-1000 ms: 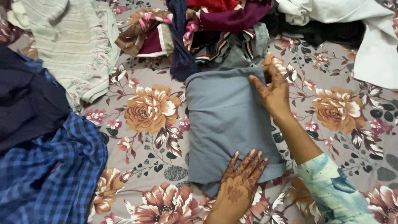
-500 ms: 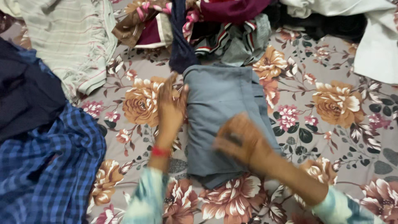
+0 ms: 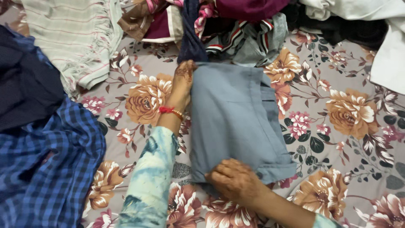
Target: The person folds various items of clothing and a patterned bedsheet on a bed by hand, smoothing the fabric and aligning the edges.
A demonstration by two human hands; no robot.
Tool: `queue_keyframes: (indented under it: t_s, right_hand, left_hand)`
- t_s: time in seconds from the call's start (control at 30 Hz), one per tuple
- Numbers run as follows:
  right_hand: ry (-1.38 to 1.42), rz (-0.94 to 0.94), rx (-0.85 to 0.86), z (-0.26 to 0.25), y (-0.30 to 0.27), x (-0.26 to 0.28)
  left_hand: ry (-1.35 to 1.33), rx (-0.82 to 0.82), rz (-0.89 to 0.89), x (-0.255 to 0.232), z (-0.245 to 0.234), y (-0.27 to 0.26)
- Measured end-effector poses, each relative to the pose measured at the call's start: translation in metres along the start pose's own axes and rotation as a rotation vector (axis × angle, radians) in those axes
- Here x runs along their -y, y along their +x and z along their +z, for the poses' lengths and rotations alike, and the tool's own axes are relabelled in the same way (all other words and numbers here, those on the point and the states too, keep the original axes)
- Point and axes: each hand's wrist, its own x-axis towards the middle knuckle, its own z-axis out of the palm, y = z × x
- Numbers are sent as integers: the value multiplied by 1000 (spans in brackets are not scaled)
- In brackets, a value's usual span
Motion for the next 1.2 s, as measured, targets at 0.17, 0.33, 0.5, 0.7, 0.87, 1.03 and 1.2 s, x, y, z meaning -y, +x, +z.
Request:
queue_keyframes:
  t_s: [0.17,0.33,0.5,0.7,0.87,1.03,1.2]
  right_hand:
    - [219,59,56,-11,25,19]
    - [257,367,-97,-51,11,11]
    - [-250,546,-159,-45,-1,-19]
    - [-290,515,-124,-32,-27,-23]
    - [-98,780,-415,-37,-41,-66]
    - [237,1113,-259,-59,-30,-121]
    - [435,1196,-24,-59,-33,-140]
  left_hand:
    - [504,-303,193,-13,15,-13]
    - [806,-179,664,-79,11,-55]
    - [1117,241,752,-76,35,-75]
    - [1208,311,666,-62,40,-65]
    - [802,19,549,-39,16,-57]
    - [953,-182,267,-23,10,-30]
    - [890,-65,-319,-64,10,-11]
